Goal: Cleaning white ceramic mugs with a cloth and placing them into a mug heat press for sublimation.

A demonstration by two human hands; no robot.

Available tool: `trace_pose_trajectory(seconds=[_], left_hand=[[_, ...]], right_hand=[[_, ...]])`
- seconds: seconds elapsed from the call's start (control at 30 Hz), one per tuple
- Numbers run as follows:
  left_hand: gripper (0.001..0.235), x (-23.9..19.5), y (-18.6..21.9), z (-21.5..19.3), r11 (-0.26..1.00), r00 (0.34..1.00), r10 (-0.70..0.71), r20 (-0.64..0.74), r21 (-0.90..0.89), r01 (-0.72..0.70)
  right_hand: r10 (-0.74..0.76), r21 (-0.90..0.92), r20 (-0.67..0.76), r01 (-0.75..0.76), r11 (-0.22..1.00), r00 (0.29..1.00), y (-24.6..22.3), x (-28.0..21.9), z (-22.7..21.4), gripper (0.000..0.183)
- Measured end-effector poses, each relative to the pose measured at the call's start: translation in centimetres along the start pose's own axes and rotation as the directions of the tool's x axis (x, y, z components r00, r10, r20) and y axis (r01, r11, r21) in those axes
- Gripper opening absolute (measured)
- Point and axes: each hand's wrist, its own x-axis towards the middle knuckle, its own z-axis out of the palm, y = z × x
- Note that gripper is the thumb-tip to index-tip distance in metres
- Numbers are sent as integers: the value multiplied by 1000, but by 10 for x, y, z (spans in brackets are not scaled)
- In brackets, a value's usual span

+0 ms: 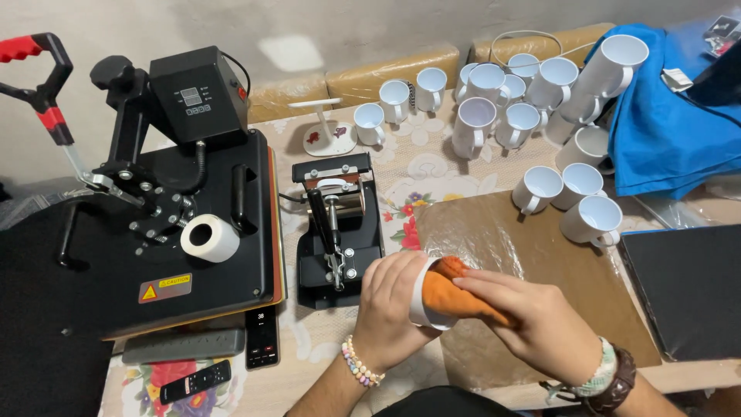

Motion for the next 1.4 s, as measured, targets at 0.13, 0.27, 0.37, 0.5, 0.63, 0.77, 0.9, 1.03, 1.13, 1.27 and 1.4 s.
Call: trace_pose_trajectory(seconds=[0.13,0.27,0.37,0.5,0.63,0.77,0.9,1.03,1.13,1.27,1.4], left_hand=[[60,-7,8,3,993,998,46,41,107,-51],[60,-9,4,8,986,996,43,75,158,-54],[55,-7,-2,5,994,994,1,111,104,-13],[77,-17,-15,12,994,953,-79,293,-45,96],[89,-20,-21,16,954,873,-123,472,-188,236],[85,-21,-14,22,924,862,-48,504,-306,230],[79,-24,-4,26,977,934,13,358,-202,64],[81,-31,-3,46,993,986,116,119,22,-119],[72,-42,-13,67,971,980,196,22,134,-197],[52,-49,-26,86,944,964,263,-42,218,-248],[52,-39,-42,103,979,986,168,-22,124,-164]], right_hand=[[38,-186,189,-2,983,981,2,15,16,35],[-115,-183,285,172,968,952,9,26,26,20],[-371,-210,350,459,863,860,23,22,30,40],[-411,-240,326,495,835,851,27,16,23,30],[-495,-135,336,561,817,802,30,12,25,24],[-585,-138,472,711,689,659,45,8,49,15],[-368,-225,500,528,819,784,74,-6,82,7],[-27,84,225,8,996,974,83,-11,105,13],[301,391,107,-318,864,948,87,-12,119,17],[606,686,103,-498,531,789,85,-14,133,22],[802,888,266,-460,13,535,64,-3,91,37]])
